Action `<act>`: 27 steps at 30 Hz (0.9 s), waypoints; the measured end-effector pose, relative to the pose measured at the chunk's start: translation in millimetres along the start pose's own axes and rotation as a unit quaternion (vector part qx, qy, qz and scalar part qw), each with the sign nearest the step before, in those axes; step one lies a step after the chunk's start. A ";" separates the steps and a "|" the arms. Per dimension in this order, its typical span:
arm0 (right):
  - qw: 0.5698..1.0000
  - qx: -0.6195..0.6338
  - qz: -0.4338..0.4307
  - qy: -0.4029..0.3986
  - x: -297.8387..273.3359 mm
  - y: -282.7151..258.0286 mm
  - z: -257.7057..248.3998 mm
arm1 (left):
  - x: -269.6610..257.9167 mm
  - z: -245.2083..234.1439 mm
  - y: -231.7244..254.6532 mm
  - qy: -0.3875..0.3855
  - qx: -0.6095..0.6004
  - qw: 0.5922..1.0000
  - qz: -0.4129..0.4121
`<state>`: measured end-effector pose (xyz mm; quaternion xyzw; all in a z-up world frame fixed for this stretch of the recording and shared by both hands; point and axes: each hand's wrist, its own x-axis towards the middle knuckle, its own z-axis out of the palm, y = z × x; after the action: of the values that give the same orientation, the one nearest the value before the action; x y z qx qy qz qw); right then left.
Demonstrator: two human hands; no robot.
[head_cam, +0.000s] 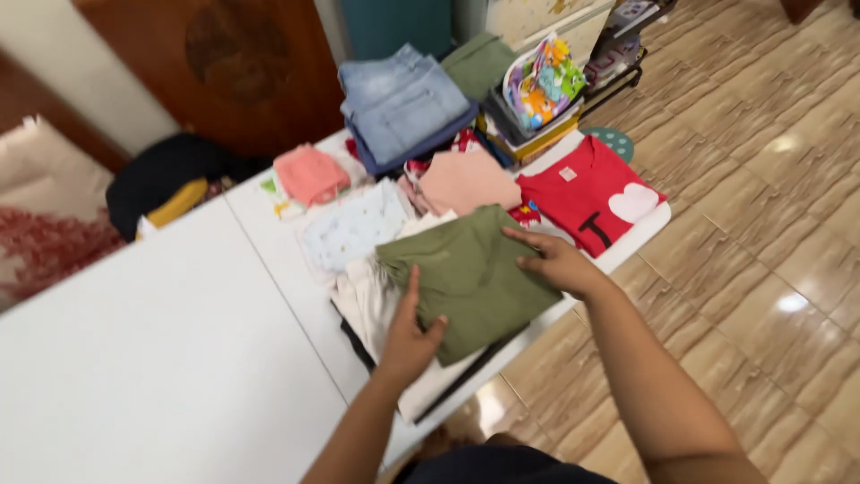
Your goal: The person folds a green t-shirt and a red t-shirt on a white table. They smooth each shirt, fold the sides inward, fold the bottom up, and then fold the shirt in half to create a compact stack.
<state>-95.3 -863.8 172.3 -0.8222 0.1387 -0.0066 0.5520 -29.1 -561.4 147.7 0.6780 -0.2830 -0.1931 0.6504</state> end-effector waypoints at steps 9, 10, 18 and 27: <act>0.993 0.051 0.089 0.060 -1.8 52.8 -114.0 | 75.6 101.1 -10.8 -0.053 -0.033 0.998 0.011; 0.991 0.066 0.099 0.062 -1.4 60.4 -132.8 | 86.2 118.5 -8.6 -0.058 -0.024 0.998 0.010; 0.995 0.033 0.080 0.050 47.3 103.3 -294.6 | 185.8 262.0 -31.9 -0.017 0.009 1.000 0.017; 0.987 0.122 0.092 -0.046 143.6 200.0 -353.7 | 254.2 333.8 -89.9 0.079 0.071 0.994 -0.027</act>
<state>-59.4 -1288.5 108.1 -0.7319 0.1863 0.0657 0.6521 -32.8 -981.2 59.1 0.7428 -0.2252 -0.1363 0.6156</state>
